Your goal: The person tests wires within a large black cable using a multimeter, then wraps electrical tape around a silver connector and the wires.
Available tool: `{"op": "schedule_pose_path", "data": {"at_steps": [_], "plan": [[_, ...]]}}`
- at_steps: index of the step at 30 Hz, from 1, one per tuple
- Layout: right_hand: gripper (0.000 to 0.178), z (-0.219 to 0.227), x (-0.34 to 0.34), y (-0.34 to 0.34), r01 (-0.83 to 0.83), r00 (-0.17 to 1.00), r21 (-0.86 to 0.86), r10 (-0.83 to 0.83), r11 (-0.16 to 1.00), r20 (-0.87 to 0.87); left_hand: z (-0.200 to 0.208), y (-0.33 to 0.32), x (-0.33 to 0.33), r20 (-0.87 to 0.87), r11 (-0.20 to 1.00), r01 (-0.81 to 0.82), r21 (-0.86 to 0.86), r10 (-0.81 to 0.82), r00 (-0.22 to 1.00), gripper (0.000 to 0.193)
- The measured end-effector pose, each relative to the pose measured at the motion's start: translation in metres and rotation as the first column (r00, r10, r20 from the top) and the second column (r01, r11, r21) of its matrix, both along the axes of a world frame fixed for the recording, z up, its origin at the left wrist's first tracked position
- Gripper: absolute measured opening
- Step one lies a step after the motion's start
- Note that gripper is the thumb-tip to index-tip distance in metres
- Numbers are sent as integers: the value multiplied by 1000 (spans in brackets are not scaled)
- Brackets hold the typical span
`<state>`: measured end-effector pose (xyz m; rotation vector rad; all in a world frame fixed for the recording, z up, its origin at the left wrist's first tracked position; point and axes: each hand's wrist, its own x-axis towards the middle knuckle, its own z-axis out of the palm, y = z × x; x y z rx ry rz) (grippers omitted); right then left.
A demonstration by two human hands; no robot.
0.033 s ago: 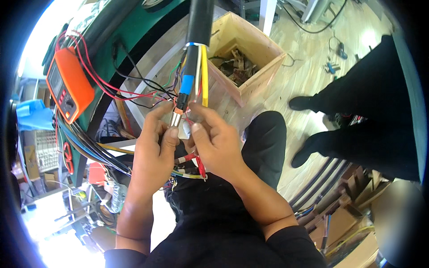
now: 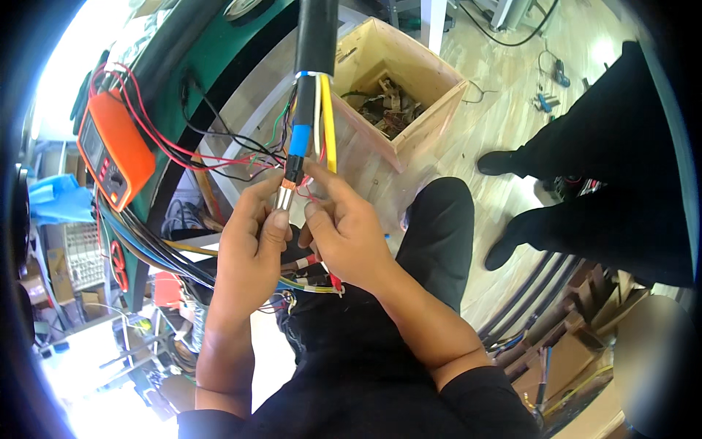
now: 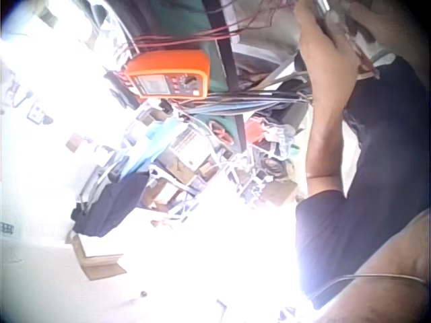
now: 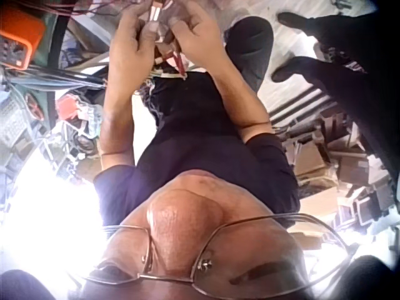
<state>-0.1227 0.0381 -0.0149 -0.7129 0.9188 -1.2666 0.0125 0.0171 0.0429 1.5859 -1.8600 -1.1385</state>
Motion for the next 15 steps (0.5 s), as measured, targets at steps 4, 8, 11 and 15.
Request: {"op": "schedule_pose_path", "data": {"at_steps": [4,8,11,15], "plan": [[37,-12,-1,-13,-110,988,-20,111,994,105,2,-2,-1,-134,997,45,56,-37,990,33],[25,-11,-1,-21,-152,979,5,150,988,137,5,-6,1,-143,992,57,114,-41,989,36],[19,-13,1,-20,-46,998,-3,46,999,-42,1,-6,0,-187,992,60,115,-38,982,36],[19,-14,7,-15,56,981,-38,-62,998,-181,-2,-4,-3,-266,991,48,124,-13,964,36]]}}
